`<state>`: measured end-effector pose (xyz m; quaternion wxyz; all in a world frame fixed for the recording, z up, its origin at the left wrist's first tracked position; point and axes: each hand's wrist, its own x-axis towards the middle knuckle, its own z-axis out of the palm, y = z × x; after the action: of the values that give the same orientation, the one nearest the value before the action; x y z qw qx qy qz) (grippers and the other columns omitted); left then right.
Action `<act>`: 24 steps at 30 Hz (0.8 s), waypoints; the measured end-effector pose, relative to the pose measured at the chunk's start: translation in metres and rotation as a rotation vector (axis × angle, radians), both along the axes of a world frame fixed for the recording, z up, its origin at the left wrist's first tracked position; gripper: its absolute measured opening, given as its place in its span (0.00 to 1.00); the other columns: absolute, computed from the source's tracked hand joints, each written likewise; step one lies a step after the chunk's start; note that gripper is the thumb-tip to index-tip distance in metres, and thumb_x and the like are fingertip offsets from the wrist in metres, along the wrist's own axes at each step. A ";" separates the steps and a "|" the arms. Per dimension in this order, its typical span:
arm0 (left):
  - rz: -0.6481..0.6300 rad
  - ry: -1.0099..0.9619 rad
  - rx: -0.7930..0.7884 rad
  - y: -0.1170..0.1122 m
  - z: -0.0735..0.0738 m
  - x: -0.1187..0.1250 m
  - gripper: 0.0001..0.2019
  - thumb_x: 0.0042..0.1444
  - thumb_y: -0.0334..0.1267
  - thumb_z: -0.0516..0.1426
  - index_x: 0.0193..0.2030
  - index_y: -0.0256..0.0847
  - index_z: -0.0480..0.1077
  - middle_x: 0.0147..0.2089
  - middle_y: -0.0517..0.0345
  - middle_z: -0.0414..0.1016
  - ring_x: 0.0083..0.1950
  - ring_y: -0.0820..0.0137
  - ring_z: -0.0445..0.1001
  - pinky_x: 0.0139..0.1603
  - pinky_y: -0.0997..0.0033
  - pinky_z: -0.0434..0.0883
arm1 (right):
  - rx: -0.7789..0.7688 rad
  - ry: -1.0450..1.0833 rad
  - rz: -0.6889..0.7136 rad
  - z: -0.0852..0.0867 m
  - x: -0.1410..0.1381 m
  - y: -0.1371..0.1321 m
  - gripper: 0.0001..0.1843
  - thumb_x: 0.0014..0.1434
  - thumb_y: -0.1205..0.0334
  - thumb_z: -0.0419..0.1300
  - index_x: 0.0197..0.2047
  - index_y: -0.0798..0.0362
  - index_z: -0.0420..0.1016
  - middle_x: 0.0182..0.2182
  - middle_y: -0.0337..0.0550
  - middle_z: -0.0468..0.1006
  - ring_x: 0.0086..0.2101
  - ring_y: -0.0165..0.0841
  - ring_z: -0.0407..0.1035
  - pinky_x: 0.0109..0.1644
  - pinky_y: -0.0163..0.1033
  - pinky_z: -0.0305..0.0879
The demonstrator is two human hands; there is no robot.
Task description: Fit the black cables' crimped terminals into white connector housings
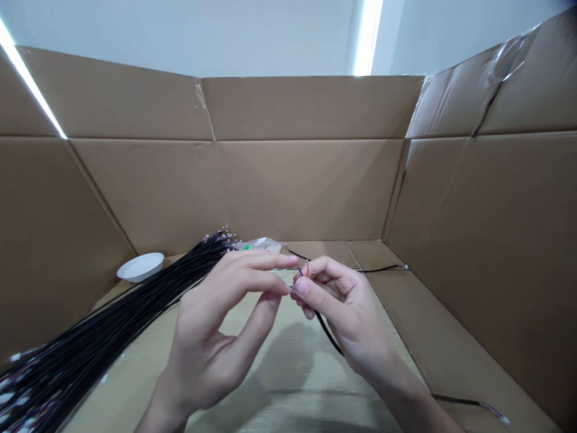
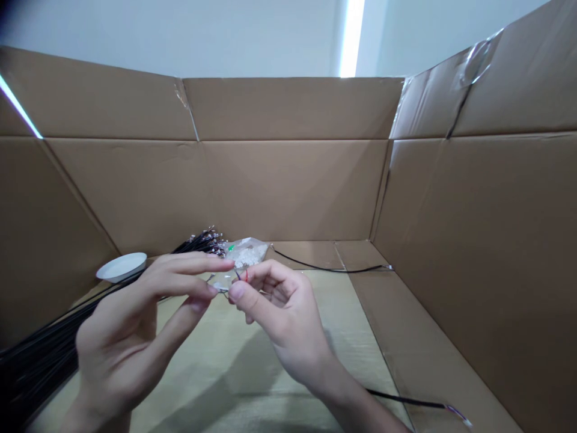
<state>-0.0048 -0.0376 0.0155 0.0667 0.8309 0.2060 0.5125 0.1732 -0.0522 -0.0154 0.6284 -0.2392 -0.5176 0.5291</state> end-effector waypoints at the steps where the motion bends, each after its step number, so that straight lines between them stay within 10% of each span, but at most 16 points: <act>1: 0.000 -0.005 -0.008 0.000 0.000 0.000 0.14 0.64 0.22 0.57 0.44 0.48 0.74 0.55 0.66 0.80 0.58 0.75 0.78 0.65 0.71 0.73 | 0.000 -0.006 -0.002 0.000 0.000 0.000 0.11 0.63 0.55 0.72 0.37 0.52 0.78 0.26 0.35 0.71 0.28 0.22 0.65 0.34 0.28 0.66; 24: 0.028 -0.007 -0.063 0.002 -0.002 -0.001 0.12 0.66 0.25 0.58 0.45 0.49 0.75 0.55 0.66 0.82 0.57 0.77 0.79 0.65 0.75 0.73 | -0.025 0.135 0.039 -0.004 -0.002 0.002 0.09 0.65 0.55 0.70 0.39 0.51 0.82 0.31 0.38 0.79 0.30 0.22 0.71 0.33 0.25 0.68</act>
<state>-0.0054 -0.0358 0.0131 0.0866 0.8236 0.2333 0.5096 0.1713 -0.0503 -0.0191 0.6485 -0.2009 -0.4720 0.5624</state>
